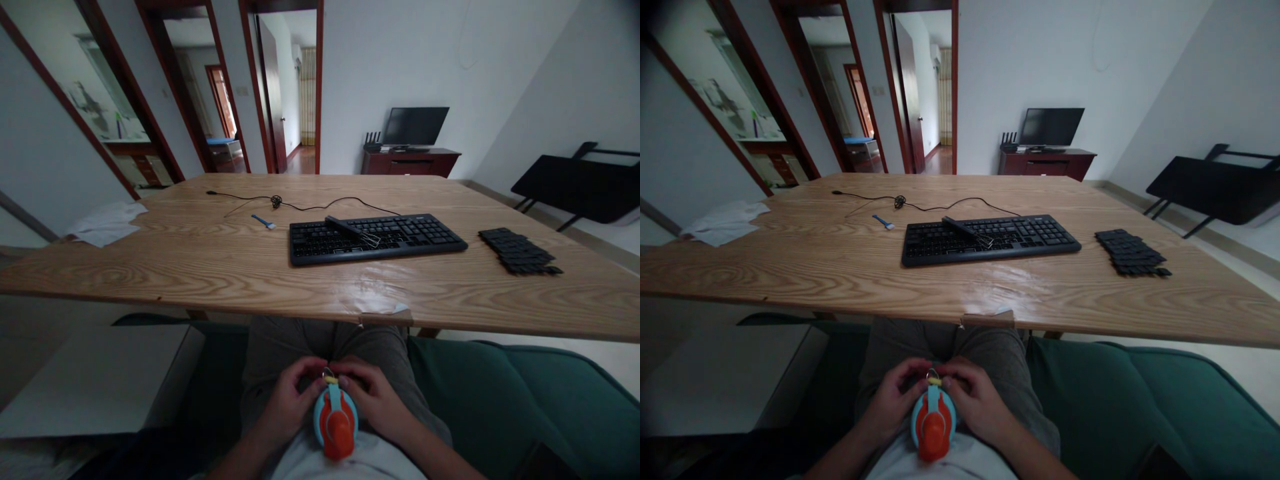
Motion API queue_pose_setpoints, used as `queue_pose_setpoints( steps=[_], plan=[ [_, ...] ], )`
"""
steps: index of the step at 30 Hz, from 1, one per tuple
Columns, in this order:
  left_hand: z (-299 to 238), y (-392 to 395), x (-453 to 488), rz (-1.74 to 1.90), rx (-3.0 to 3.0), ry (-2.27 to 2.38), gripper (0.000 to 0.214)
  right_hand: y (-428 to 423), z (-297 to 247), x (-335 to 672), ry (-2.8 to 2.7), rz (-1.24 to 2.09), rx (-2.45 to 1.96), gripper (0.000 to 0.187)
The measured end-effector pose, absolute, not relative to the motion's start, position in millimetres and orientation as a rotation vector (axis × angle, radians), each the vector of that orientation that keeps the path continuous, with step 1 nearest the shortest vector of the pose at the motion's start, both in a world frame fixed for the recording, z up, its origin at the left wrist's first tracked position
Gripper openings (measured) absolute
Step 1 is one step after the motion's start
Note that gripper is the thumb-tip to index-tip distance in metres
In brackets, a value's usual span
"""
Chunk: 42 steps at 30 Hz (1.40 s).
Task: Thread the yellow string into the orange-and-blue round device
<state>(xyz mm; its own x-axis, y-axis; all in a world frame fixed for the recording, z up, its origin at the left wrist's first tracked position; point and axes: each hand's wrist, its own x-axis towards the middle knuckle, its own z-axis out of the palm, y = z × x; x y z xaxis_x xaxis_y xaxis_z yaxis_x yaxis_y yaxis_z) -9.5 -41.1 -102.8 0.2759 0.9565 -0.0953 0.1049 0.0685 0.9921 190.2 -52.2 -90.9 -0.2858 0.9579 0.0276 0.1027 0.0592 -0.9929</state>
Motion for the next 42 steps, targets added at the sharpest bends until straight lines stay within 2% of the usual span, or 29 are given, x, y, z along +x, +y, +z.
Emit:
queue_pose_setpoints(
  steps=[12, 25, 32, 42],
  plan=[
    [-93.5, -38.8, -1.8, 0.938, 1.29, 1.151, 0.035, -60.0, -89.7, 201.7, -1.523, 1.356, -1.062, 0.029],
    [-96.3, -32.8, -3.8, 0.988, 1.185, 1.098, 0.039, -52.3, -99.6, 201.1, -1.519, 1.417, -1.026, 0.035],
    [-89.4, -24.8, -9.0, 0.825, 1.21, 1.035, 0.038, -41.2, -85.2, 197.0, -1.447, 1.519, -1.031, 0.035],
    [-58.9, -27.8, -9.9, 0.614, 1.559, 1.031, 0.032, -35.0, -76.2, 186.8, -1.347, 1.657, -1.089, 0.038]
  ],
)
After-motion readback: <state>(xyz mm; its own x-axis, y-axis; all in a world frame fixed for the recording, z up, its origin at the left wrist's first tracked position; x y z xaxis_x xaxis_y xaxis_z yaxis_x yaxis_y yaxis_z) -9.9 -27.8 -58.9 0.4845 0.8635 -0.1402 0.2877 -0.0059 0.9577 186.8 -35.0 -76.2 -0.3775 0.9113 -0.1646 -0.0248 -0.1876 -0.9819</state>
